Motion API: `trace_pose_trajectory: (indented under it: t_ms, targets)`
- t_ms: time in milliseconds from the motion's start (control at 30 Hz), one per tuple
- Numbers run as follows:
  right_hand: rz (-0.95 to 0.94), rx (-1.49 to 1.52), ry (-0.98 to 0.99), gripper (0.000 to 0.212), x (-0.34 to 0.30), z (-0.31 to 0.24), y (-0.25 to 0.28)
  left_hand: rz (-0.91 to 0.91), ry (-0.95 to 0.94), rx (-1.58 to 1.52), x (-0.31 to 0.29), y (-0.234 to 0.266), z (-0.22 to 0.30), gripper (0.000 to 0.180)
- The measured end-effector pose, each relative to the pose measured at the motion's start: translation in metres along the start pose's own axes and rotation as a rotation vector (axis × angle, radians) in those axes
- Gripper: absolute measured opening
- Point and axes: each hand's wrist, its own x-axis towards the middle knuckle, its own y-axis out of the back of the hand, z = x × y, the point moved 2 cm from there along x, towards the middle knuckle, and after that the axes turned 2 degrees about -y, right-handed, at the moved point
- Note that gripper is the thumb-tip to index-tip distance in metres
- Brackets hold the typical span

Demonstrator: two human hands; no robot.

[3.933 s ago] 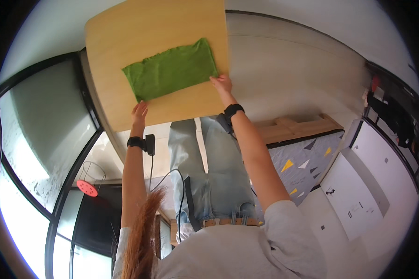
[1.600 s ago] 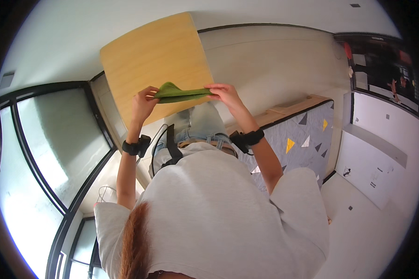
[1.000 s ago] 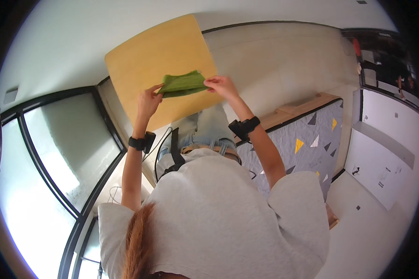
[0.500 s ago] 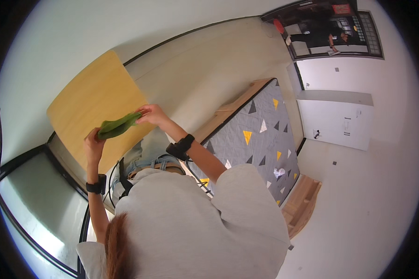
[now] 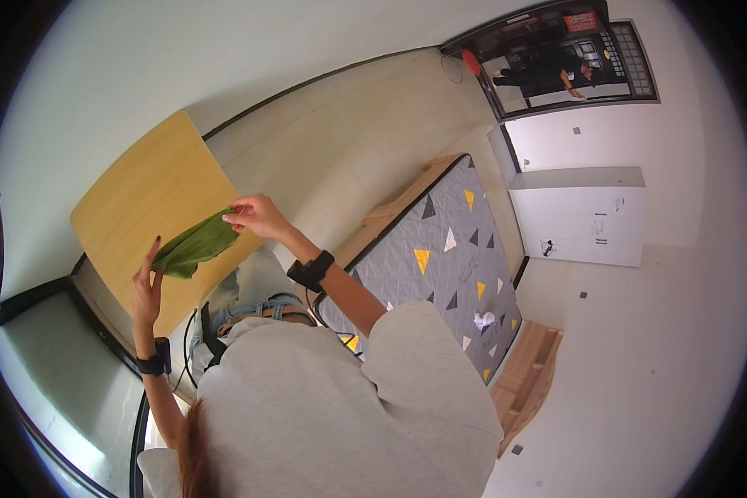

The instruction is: The person wipes a wooden table, a door frame, and a headboard with a cloth, then rinses the cloth in a sink and wipes a glass door and frame.

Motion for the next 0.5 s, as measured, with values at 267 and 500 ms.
trace_pose_trajectory:
  t_ms: [267,500]
  targets:
    - [0.085,-0.233,0.149,0.022,0.0,-0.018,0.002,-0.209,-0.131,0.183,-0.009,0.004,0.004,0.023]
    - [-0.081,-0.077,0.075,0.025,-0.003,-0.024,-0.005,-0.048,-0.059,0.156,-0.015,0.002,-0.001,0.019]
